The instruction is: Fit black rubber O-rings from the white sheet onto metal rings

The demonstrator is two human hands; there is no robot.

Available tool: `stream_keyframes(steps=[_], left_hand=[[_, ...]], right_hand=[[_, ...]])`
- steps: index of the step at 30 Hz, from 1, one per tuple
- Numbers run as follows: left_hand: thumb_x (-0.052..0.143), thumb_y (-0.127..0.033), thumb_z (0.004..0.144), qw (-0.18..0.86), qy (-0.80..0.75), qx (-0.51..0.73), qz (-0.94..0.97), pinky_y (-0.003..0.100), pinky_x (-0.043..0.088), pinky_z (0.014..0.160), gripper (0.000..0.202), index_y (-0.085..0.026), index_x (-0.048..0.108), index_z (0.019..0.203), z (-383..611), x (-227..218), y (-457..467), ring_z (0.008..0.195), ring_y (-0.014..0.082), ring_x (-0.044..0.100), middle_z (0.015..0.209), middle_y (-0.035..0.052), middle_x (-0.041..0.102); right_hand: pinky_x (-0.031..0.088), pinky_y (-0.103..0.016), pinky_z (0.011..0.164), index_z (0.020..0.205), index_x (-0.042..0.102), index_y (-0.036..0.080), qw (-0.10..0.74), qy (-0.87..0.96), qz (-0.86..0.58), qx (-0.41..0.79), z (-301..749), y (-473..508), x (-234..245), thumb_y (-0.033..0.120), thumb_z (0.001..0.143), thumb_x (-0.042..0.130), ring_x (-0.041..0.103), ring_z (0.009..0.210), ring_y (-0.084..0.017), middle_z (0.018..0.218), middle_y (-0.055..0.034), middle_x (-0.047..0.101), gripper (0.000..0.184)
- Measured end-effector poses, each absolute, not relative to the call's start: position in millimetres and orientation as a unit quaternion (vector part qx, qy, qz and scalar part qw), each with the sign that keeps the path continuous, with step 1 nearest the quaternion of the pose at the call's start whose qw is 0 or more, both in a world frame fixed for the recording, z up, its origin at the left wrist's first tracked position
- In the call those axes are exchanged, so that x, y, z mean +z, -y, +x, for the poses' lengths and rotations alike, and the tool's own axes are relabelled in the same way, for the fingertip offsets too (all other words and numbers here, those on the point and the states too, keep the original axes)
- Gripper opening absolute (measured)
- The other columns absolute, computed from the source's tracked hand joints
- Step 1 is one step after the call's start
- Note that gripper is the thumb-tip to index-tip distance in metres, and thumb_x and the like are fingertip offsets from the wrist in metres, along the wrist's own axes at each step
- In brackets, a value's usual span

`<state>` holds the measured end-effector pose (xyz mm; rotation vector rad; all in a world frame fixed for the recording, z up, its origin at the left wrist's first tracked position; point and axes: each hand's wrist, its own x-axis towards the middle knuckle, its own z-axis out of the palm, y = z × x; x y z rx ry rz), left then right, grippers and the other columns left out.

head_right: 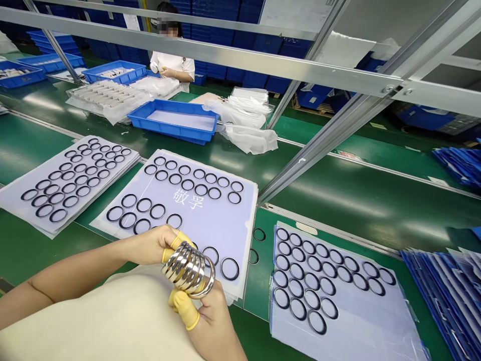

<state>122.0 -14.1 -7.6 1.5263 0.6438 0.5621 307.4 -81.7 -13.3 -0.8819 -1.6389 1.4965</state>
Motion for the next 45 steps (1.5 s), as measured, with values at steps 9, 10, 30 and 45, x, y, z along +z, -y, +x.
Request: stream_keyframes(steps=[9,10,30,45], left_hand=[[0.055,-0.010,0.082,0.575,-0.315,0.266,0.707,0.023,0.050,0.077,0.016,-0.012,0.070,0.075,121.1,-5.0,15.5,0.085,0.0154,0.063,0.088,0.0063,0.069],[0.055,-0.009,0.082,0.558,-0.315,0.269,0.719,0.023,0.051,0.080,0.017,-0.013,0.071,0.079,121.7,-2.8,15.4,0.089,0.0160,0.064,0.093,0.0070,0.070],[0.067,-0.025,0.081,0.629,-0.162,-0.047,0.759,0.017,0.048,0.056,0.020,-0.023,0.070,0.100,99.9,33.0,-23.7,0.055,0.0115,0.061,0.066,-0.0011,0.068],[0.079,-0.041,0.066,0.788,-0.056,-0.066,0.609,0.020,0.047,0.041,0.032,-0.021,0.065,0.087,108.6,18.0,-7.5,0.041,0.0130,0.059,0.061,0.0002,0.069]], right_hand=[[0.049,-0.029,0.062,0.071,0.063,0.018,0.337,0.618,-0.345,0.621,304.3,78.9,-16.8,0.042,0.091,0.051,0.055,0.060,-0.016,0.066,-0.0033,0.061,0.034],[0.050,-0.030,0.065,0.073,0.064,0.018,0.337,0.614,-0.343,0.626,304.4,78.9,-19.0,0.043,0.090,0.052,0.056,0.062,-0.016,0.068,-0.0038,0.062,0.032],[0.061,-0.033,0.065,0.104,0.070,0.024,0.400,0.538,-0.310,0.674,305.9,82.6,-35.4,0.033,0.087,0.063,0.070,0.065,-0.018,0.088,-0.0075,0.076,0.021],[0.022,-0.043,0.115,0.140,0.039,0.043,0.343,0.759,-0.255,0.491,311.4,64.7,-21.7,0.049,0.089,0.055,0.038,0.136,-0.027,0.148,0.0018,0.044,0.054]])
